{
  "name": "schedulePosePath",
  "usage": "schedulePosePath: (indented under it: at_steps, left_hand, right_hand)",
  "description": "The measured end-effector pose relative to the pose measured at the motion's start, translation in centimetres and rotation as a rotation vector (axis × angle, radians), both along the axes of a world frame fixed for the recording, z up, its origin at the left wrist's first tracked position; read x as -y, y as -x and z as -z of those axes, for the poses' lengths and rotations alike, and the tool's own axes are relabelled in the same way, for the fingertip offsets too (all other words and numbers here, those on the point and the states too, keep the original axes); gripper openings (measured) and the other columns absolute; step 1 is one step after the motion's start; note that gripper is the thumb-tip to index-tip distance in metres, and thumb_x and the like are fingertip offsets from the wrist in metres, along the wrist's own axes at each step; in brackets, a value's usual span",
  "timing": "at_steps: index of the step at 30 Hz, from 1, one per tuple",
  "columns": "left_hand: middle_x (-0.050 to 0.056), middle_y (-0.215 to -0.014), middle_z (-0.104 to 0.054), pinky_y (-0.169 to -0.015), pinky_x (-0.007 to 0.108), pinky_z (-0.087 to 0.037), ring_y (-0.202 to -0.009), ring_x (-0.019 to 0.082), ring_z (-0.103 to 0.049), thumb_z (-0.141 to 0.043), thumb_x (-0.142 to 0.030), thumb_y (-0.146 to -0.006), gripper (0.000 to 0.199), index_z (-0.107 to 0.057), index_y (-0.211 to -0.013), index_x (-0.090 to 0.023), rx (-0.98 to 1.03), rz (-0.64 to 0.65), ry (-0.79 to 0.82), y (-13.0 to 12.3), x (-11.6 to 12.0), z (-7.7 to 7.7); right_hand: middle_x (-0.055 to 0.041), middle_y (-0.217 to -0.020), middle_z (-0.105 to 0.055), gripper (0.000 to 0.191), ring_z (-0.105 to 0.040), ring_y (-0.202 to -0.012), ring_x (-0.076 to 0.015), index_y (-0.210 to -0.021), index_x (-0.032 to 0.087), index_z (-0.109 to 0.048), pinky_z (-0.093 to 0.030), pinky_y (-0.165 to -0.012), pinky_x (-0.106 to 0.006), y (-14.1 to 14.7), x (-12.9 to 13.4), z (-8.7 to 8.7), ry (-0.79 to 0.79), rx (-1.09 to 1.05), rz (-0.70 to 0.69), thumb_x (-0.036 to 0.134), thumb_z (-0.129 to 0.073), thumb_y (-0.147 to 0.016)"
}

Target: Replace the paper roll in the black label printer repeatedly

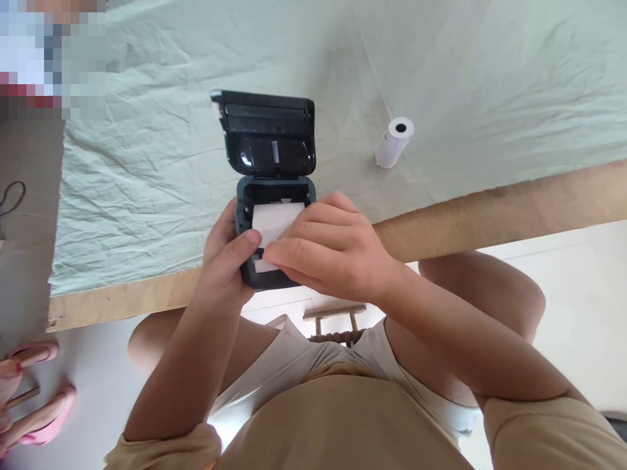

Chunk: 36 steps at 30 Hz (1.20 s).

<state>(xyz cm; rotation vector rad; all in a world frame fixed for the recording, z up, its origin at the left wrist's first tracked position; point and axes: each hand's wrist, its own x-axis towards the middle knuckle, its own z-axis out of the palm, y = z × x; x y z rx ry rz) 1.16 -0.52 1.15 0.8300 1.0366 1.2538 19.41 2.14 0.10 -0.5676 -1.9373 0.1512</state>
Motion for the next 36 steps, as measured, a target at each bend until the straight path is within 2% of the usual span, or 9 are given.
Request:
schedulePosePath:
  at_steps: [6,9,13,16,19,23,28,31,36]
  left_hand:
    - [0.004,-0.110,-0.083,-0.082,0.038,-0.068,-0.101,0.029,-0.083,-0.103,-0.047,-0.080,0.051,-0.076,-0.118,-0.028,0.000,-0.001,0.020,0.0,0.0,-0.1]
    - [0.004,-0.108,-0.084,-0.080,0.040,-0.069,-0.100,0.031,-0.083,-0.103,-0.042,-0.079,0.050,-0.074,-0.119,-0.028,0.001,0.016,0.049,0.0,0.0,-0.1]
    - [0.007,-0.115,-0.085,-0.086,0.043,-0.072,-0.109,0.035,-0.085,-0.102,-0.040,-0.079,0.056,-0.072,-0.125,-0.027,0.011,0.023,0.047,0.3,-0.1,0.2]
    - [0.009,-0.122,-0.085,-0.086,0.043,-0.073,-0.112,0.037,-0.085,-0.104,-0.041,-0.076,0.065,-0.071,-0.131,-0.028,-0.004,0.076,0.009,0.8,-0.3,0.9]
    - [0.008,-0.125,-0.084,-0.085,0.039,-0.074,-0.110,0.034,-0.085,-0.110,-0.039,-0.068,0.077,-0.071,-0.134,-0.029,-0.024,0.152,-0.029,1.4,-0.4,1.6]
    - [0.002,-0.105,-0.080,-0.064,0.030,-0.067,-0.080,0.022,-0.080,-0.109,-0.042,-0.071,0.070,-0.076,-0.132,-0.030,-0.030,0.122,-0.034,1.5,-0.4,1.8]
    - [0.006,-0.115,-0.084,-0.070,0.033,-0.069,-0.093,0.028,-0.085,-0.109,-0.043,-0.073,0.063,-0.078,-0.127,-0.029,0.026,0.115,-0.062,0.9,-0.1,1.1]
    - [0.005,-0.102,-0.081,-0.064,0.032,-0.065,-0.085,0.025,-0.083,-0.099,-0.055,-0.088,0.048,-0.080,-0.121,-0.025,0.051,0.085,-0.042,0.5,-0.1,0.5]
    - [0.004,-0.094,-0.079,-0.058,0.030,-0.063,-0.078,0.025,-0.082,-0.102,-0.051,-0.084,0.048,-0.080,-0.115,-0.023,0.038,0.066,0.077,0.2,-0.3,-0.3]
  right_hand:
    - [-0.0011,-0.106,-0.084,0.007,-0.080,-0.096,-0.0245,-0.115,0.032,-0.067,-0.053,-0.078,-0.045,-0.1,0.9,0.2,0.177,0.073,0.087,0.031,-0.066,-0.109]
    - [-0.0029,-0.106,-0.082,0.017,-0.079,-0.097,-0.0251,-0.119,0.030,-0.066,-0.056,-0.080,-0.047,-0.6,0.5,0.2,0.119,0.061,0.073,0.045,-0.059,-0.113]
    - [-0.0057,-0.110,-0.077,0.019,-0.076,-0.100,-0.0253,-0.122,0.031,-0.064,-0.062,-0.083,-0.048,-2.0,-0.8,0.2,0.046,-0.057,0.153,0.044,-0.059,-0.110]
    - [-0.0088,-0.145,-0.071,0.042,-0.074,-0.130,-0.0321,-0.143,0.037,-0.061,-0.067,-0.092,-0.053,-3.1,-1.9,0.2,0.224,-0.079,0.253,0.061,-0.055,-0.109]
    - [-0.0036,-0.170,-0.058,0.076,-0.069,-0.147,-0.0362,-0.165,0.047,-0.046,-0.068,-0.105,-0.055,-3.3,-2.6,0.2,0.459,-0.044,0.175,0.079,-0.066,-0.099]
    - [-0.0046,-0.161,-0.065,0.089,-0.068,-0.147,-0.0380,-0.171,0.047,-0.043,-0.069,-0.107,-0.055,-2.4,-3.1,-0.1,0.621,0.025,0.077,0.075,-0.080,-0.094]
    - [-0.0059,-0.153,-0.070,0.084,-0.071,-0.142,-0.0366,-0.169,0.042,-0.046,-0.069,-0.108,-0.053,-2.1,-2.7,0.0,0.696,0.098,0.039,0.073,-0.079,-0.098]
    - [-0.0064,-0.146,-0.072,0.080,-0.072,-0.137,-0.0354,-0.166,0.038,-0.049,-0.068,-0.108,-0.053,-2.9,-2.4,0.8,0.738,0.150,0.018,0.072,-0.077,-0.100]
    - [-0.0100,-0.143,-0.074,0.078,-0.073,-0.130,-0.0351,-0.163,0.030,-0.053,-0.067,-0.107,-0.053,-3.9,-2.9,1.6,0.765,0.210,-0.069,0.077,-0.067,-0.102]
